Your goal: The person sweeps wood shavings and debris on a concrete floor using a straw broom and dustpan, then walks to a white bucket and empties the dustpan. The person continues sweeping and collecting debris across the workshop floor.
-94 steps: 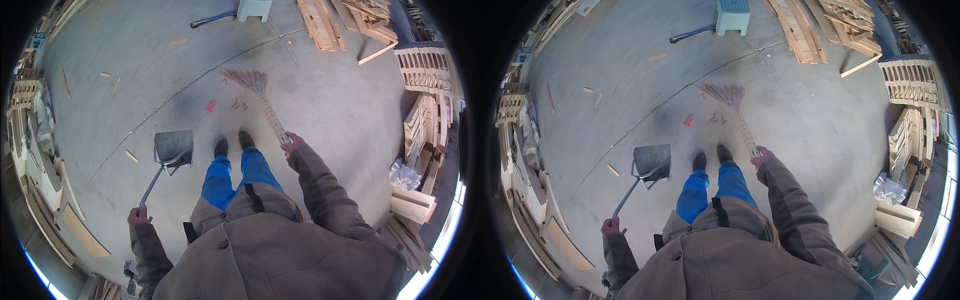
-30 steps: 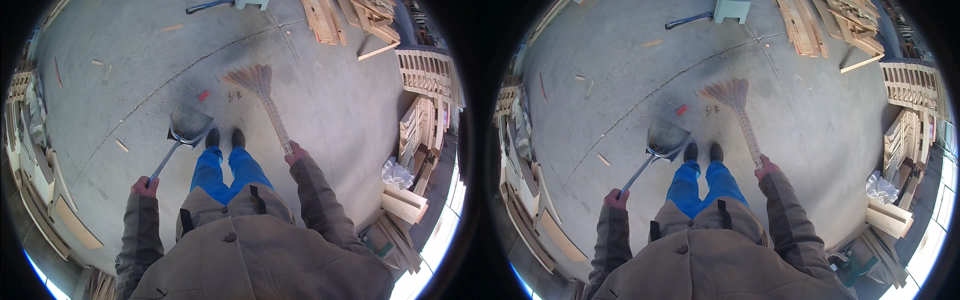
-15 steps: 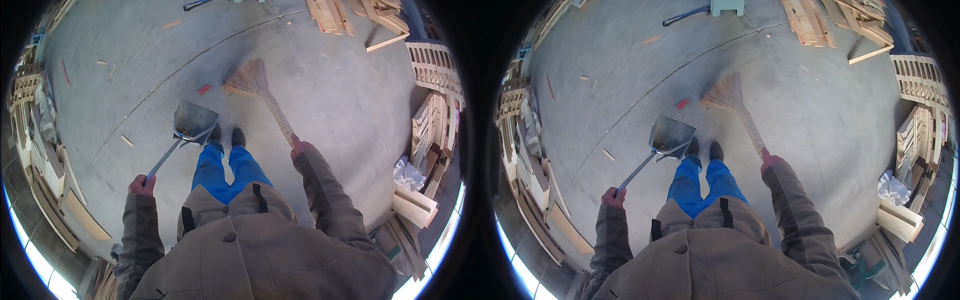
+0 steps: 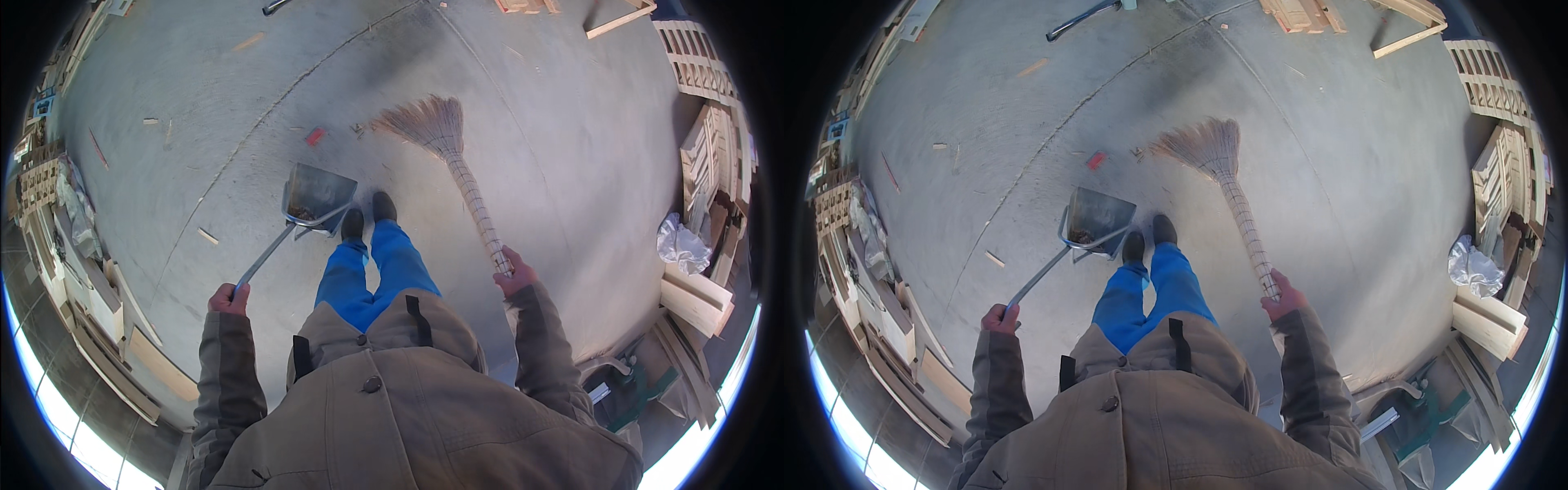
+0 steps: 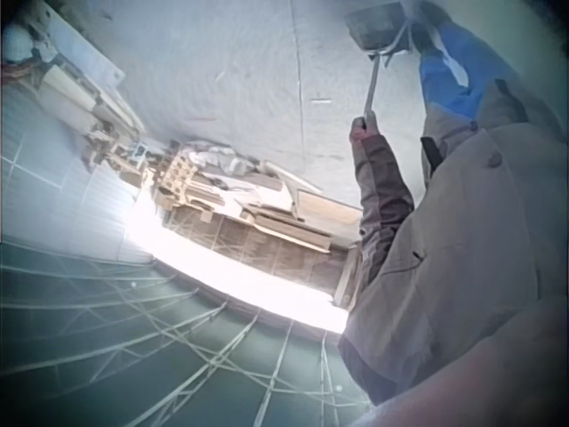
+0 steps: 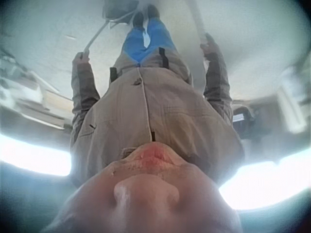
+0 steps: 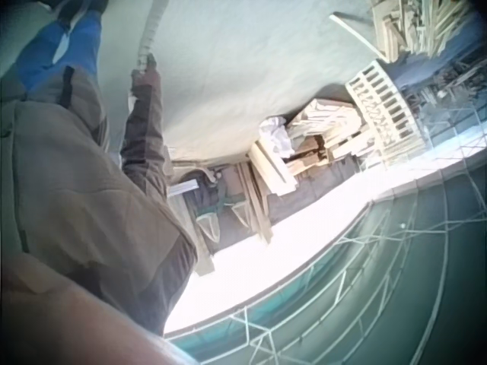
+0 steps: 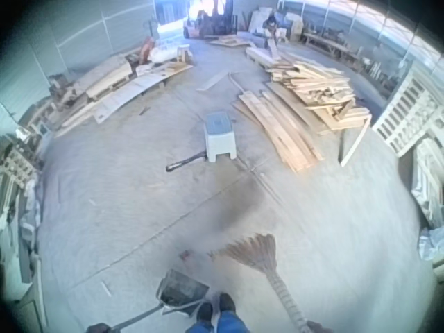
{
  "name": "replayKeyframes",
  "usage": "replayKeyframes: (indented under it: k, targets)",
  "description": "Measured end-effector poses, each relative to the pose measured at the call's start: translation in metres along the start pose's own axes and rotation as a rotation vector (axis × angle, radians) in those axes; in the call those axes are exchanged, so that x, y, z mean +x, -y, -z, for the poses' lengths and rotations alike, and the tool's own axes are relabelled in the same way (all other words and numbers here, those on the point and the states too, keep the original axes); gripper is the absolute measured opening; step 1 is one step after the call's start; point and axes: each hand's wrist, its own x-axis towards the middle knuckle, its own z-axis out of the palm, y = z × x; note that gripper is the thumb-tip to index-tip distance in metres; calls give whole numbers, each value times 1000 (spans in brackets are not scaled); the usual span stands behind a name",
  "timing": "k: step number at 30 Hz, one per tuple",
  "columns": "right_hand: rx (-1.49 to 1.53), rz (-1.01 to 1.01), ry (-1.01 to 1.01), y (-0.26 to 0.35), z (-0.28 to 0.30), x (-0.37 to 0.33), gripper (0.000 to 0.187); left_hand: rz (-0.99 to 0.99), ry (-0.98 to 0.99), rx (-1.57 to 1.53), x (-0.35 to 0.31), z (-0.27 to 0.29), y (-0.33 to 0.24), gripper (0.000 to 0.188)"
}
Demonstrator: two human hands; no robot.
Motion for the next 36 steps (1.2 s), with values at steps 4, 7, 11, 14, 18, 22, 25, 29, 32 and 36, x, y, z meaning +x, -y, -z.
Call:
replayKeyframes:
  k: [4,7,11,14,18,22,25,29,32,36]
  targets:
    - [389,-277,11,-19,-15,-15,74,8,29,73,-1,4,0,31]
    - [663,-458,-36,-28,-23,-37,69,-4,42,64,1,9,4,31]
    - [911,-541,-135,-55,-43,-75,63,7,45,-28,8,9,18,30]
    - [1060,-617,-154,-81,-65,-90,59,-72,55,-33,15,12,28,30]
    - [1237,-716,-140,-111,-113,-107,50,-116,49,-21,16,23,43,31]
    - [1696,-970,-70,-104,-180,-79,39,-116,44,-36,23,35,61,30]
    - [2061,-995,167,-63,-215,-53,35,-119,63,-63,25,46,75,30]
    - [1972,-868,304,34,-240,-16,34,-126,37,-48,25,55,92,31]
    - [1783,-861,277,104,-238,-3,35,-85,22,-75,24,57,107,31]
    - [1589,-838,316,180,-221,-7,32,-49,13,-109,26,59,129,32]
